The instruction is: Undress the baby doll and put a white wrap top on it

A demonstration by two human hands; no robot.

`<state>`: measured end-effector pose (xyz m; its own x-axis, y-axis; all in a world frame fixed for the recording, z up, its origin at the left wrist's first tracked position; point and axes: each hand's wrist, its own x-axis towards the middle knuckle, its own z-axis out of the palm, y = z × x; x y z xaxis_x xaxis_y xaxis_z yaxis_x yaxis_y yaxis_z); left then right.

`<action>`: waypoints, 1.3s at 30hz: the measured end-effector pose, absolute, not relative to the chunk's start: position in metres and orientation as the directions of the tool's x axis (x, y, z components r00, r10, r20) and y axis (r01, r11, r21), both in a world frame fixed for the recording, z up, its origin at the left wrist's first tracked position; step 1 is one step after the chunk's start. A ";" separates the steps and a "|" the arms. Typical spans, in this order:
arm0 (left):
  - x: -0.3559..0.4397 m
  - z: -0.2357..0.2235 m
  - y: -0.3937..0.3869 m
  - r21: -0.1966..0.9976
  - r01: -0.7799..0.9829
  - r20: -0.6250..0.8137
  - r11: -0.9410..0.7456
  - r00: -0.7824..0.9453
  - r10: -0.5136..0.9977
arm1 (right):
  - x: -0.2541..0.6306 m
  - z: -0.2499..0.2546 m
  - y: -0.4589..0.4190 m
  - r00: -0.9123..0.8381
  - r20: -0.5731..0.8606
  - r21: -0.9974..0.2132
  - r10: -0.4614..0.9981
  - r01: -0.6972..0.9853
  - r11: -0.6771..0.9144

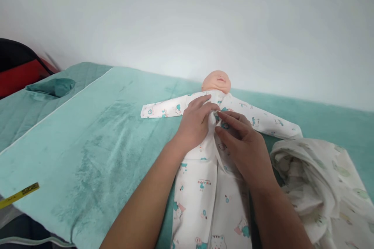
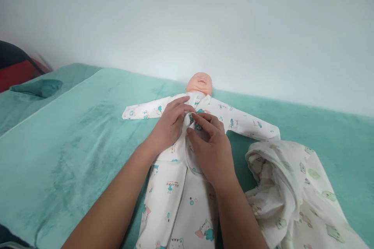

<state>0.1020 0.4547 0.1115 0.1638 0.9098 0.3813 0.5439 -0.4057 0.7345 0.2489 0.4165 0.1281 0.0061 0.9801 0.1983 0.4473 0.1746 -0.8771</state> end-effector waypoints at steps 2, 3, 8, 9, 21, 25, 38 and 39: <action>0.102 0.112 0.454 0.726 0.555 0.385 -0.407 0.163 0.908 | 0.248 0.128 0.417 0.010 0.203 -0.876 0.979 0.449 0.176; 0.103 0.112 0.454 0.724 0.553 0.388 -0.412 0.167 0.906 | 0.248 0.128 0.417 0.011 0.209 -0.874 0.978 0.450 0.182; 0.103 0.111 0.454 0.738 0.532 0.393 -0.416 0.164 0.905 | 0.246 0.128 0.417 0.010 0.230 -0.869 0.973 0.452 0.201; 0.103 0.111 0.454 0.743 0.524 0.396 -0.416 0.158 0.905 | 0.246 0.127 0.417 0.020 0.232 -0.871 0.972 0.450 0.199; 0.092 0.119 0.452 0.897 0.295 0.284 -0.328 0.181 0.942 | 0.247 0.129 0.412 0.145 0.430 -0.788 0.891 0.542 0.292; 0.092 0.124 0.449 0.888 0.335 0.258 -0.315 0.204 0.944 | 0.242 0.138 0.404 -0.057 0.332 -0.552 0.941 0.797 0.244; 0.084 0.130 0.449 0.852 0.389 0.191 -0.350 0.392 0.900 | 0.243 0.139 0.403 -0.128 0.208 -0.421 0.970 0.883 0.207; 0.082 0.130 0.449 0.852 0.388 0.181 -0.351 0.412 0.893 | 0.246 0.139 0.404 -0.154 0.197 -0.462 0.968 0.856 0.230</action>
<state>0.0824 0.4487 0.1302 0.4118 0.8932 0.1806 0.3884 -0.3513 0.8519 0.2465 0.4045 0.1394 -0.1538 0.9684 0.1966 0.8564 0.2298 -0.4623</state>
